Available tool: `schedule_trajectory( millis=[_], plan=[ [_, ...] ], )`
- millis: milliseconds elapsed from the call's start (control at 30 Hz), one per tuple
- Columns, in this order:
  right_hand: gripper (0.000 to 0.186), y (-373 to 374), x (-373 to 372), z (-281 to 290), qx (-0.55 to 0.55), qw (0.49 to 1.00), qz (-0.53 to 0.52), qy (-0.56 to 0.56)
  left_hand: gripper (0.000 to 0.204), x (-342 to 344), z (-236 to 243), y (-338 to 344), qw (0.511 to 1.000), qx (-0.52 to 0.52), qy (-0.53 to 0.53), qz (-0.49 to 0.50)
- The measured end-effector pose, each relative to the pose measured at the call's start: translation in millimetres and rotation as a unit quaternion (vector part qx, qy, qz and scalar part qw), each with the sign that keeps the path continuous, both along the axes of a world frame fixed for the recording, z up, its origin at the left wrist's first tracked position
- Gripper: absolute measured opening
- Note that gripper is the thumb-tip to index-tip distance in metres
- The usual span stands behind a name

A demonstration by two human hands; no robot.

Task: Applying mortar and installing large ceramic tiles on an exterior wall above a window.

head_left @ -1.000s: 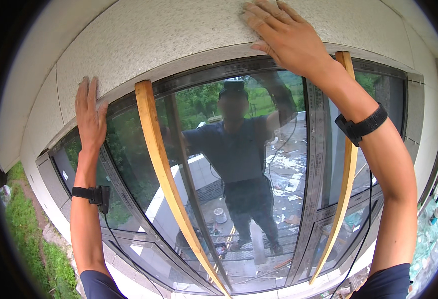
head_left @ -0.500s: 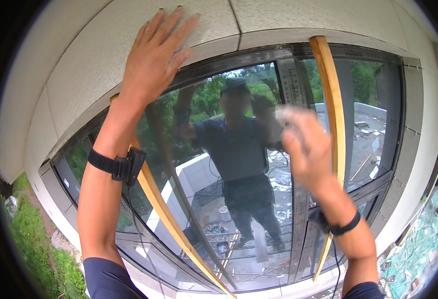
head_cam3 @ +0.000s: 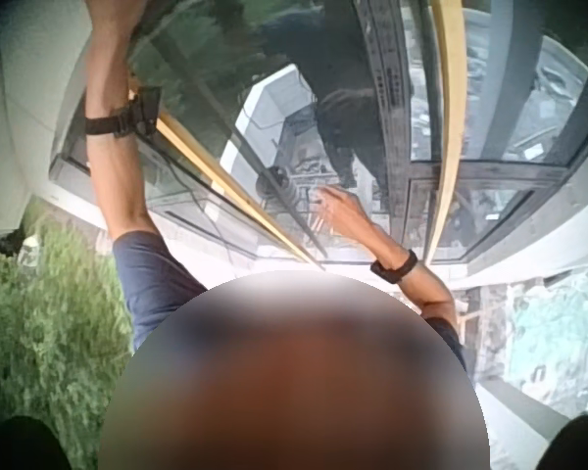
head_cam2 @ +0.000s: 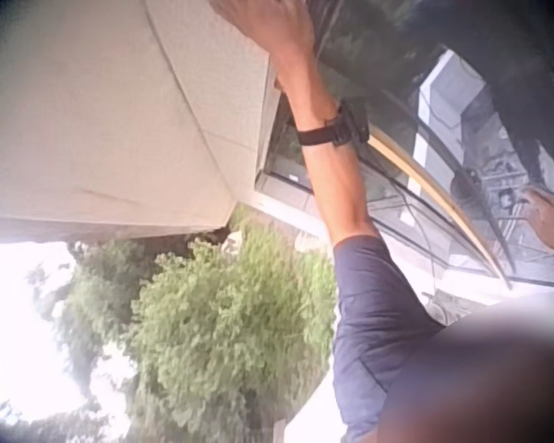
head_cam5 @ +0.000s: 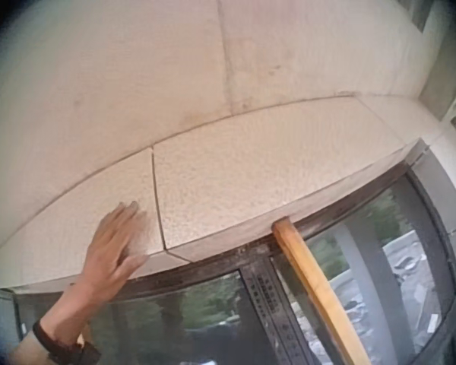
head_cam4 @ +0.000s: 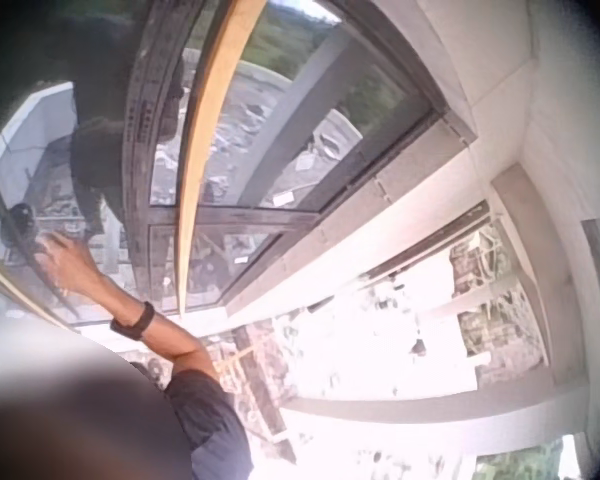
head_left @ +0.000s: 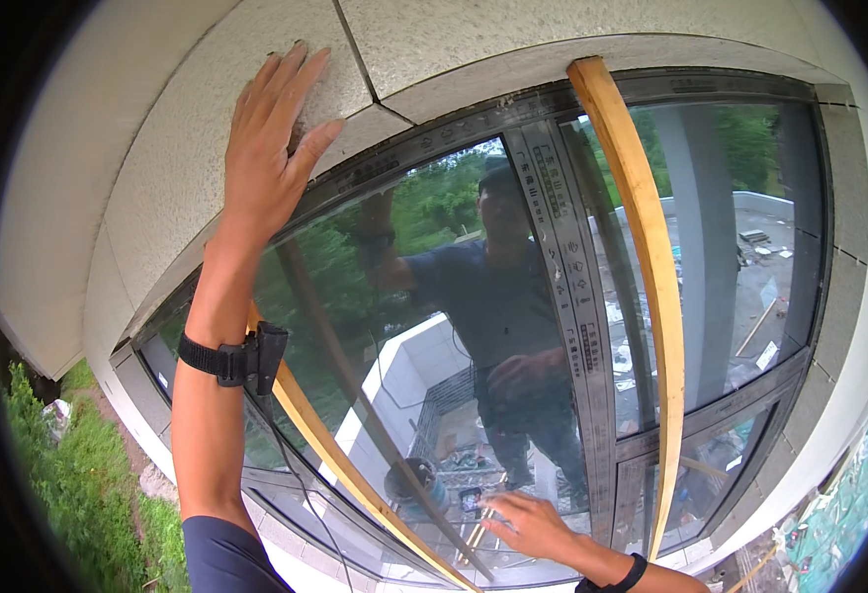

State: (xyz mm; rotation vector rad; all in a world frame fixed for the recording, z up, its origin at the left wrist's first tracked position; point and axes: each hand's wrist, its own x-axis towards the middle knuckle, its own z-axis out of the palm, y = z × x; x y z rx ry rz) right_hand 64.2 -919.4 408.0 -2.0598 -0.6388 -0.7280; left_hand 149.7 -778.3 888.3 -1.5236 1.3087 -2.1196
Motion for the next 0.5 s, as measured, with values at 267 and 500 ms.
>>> schedule_trajectory(
  millis=[267,500],
  plan=[
    [0.04,5.3,-7.1,-39.9,-0.061,0.988,0.059,0.132,0.063,17.1,-4.2,67.7,0.994,-0.06,0.085,-0.021],
    [0.03,23.5,17.7,-23.1,-0.052,0.992,0.008,0.111,0.057,15.4,-57.8,257.2,0.949,-0.255,0.184,0.028]
  ],
)
